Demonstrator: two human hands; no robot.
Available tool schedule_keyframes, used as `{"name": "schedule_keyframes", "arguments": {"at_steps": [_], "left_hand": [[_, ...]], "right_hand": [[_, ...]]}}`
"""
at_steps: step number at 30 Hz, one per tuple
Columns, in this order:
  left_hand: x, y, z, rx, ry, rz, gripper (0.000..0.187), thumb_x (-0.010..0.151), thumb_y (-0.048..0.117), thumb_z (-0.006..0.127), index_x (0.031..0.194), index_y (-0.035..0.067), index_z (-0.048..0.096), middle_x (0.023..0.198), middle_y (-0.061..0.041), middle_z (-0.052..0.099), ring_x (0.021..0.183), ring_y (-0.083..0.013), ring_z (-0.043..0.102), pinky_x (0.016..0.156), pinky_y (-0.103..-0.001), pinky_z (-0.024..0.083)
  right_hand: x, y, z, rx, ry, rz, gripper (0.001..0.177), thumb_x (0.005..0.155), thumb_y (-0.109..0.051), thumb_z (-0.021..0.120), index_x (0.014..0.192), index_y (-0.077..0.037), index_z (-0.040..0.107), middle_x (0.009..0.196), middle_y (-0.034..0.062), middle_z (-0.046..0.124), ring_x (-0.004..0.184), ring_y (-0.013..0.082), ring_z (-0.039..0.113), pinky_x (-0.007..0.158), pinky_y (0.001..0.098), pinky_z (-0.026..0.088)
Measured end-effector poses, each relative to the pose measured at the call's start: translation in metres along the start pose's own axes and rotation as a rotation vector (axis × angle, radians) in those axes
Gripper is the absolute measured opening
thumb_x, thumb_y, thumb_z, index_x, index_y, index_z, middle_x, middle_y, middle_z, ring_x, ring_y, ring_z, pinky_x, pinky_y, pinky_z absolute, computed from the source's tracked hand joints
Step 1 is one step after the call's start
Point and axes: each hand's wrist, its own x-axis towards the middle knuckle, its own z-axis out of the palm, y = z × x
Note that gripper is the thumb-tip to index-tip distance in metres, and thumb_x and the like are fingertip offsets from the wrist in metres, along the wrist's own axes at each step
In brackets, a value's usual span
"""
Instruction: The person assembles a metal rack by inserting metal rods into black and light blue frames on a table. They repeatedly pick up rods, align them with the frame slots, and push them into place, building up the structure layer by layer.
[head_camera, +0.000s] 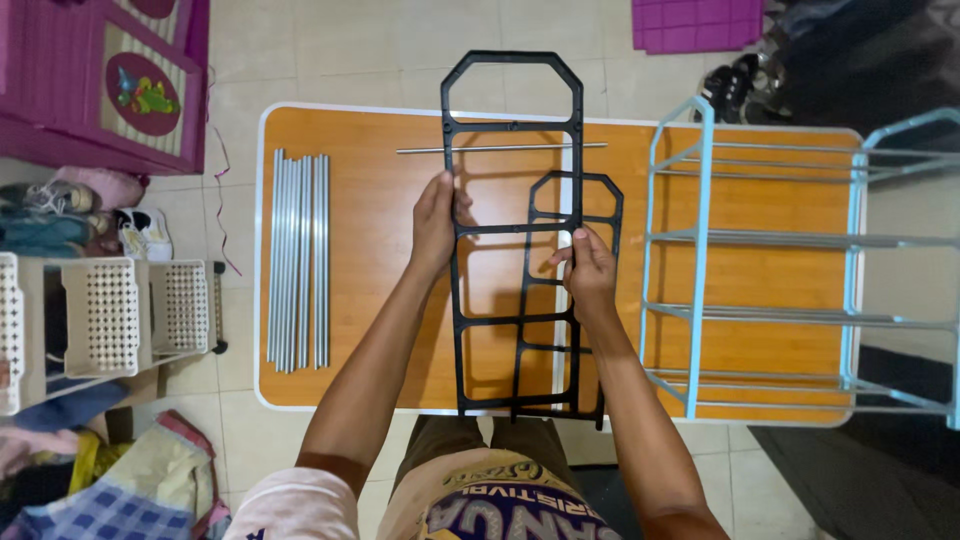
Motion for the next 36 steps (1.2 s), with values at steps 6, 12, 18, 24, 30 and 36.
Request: {"name": "schedule_keyframes", "arguments": {"at_steps": [6, 12, 18, 24, 30, 36], "left_hand": [[-0.042, -0.055, 0.001, 0.542, 0.027, 0.257, 0.045, 0.108, 0.033, 0.053, 0.133, -0.004, 0.062, 0.102, -0.009, 0.074, 0.094, -0.0124, 0.068, 0.082, -0.027, 0.056], [-0.06, -0.09, 0.021, 0.65, 0.019, 0.036, 0.045, 0.104, 0.031, 0.055, 0.132, -0.003, 0.064, 0.096, -0.015, 0.078, 0.083, -0.0191, 0.069, 0.073, -0.034, 0.056], [-0.045, -0.121, 0.043, 0.93, 0.013, 0.128, 0.041, 0.103, 0.031, 0.058, 0.124, -0.003, 0.068, 0.097, -0.022, 0.074, 0.081, -0.0327, 0.073, 0.075, -0.041, 0.056], [-0.042, -0.144, 0.052, 1.099, -0.012, -0.05, 0.032, 0.104, 0.03, 0.057, 0.112, 0.004, 0.074, 0.089, -0.021, 0.072, 0.084, -0.0381, 0.07, 0.075, -0.048, 0.053], [-0.04, -0.167, 0.054, 1.137, 0.086, 0.077, 0.033, 0.098, 0.027, 0.061, 0.122, 0.006, 0.071, 0.096, -0.021, 0.071, 0.088, -0.0393, 0.07, 0.077, -0.05, 0.055], [-0.037, -0.182, 0.047, 1.2, 0.074, -0.006, 0.036, 0.098, 0.026, 0.062, 0.128, 0.007, 0.068, 0.102, -0.02, 0.071, 0.091, -0.0385, 0.07, 0.08, -0.049, 0.055]], "right_hand": [[-0.01, 0.019, -0.036, -0.055, 0.087, -0.012, 0.038, 0.11, -0.031, 0.047, 0.129, -0.003, 0.065, 0.07, 0.0054, 0.066, 0.046, 0.0036, 0.04, 0.043, 0.0219, 0.03], [-0.011, 0.076, -0.085, -0.227, 0.185, -0.094, 0.038, 0.111, -0.031, 0.05, 0.13, -0.001, 0.063, 0.074, 0.0052, 0.067, 0.062, 0.0063, 0.051, 0.057, 0.024, 0.038], [-0.008, 0.128, -0.116, -0.435, 0.377, -0.228, 0.035, 0.111, -0.024, 0.052, 0.132, 0.002, 0.062, 0.086, 0.0056, 0.071, 0.081, 0.0105, 0.066, 0.075, 0.0274, 0.051], [-0.003, 0.145, -0.126, -0.623, 0.497, -0.294, 0.03, 0.108, -0.02, 0.056, 0.125, 0.002, 0.067, 0.095, 0.0115, 0.072, 0.083, 0.0208, 0.067, 0.076, 0.0327, 0.053], [-0.004, 0.149, -0.129, -0.885, 0.542, -0.371, 0.023, 0.105, -0.015, 0.06, 0.118, 0.0, 0.072, 0.106, 0.0196, 0.068, 0.096, 0.0361, 0.067, 0.085, 0.0428, 0.054], [-0.005, 0.151, -0.128, -0.971, 0.538, -0.393, 0.023, 0.102, -0.014, 0.062, 0.117, 0.0, 0.072, 0.109, 0.02, 0.067, 0.1, 0.0392, 0.065, 0.09, 0.0456, 0.052]]}}
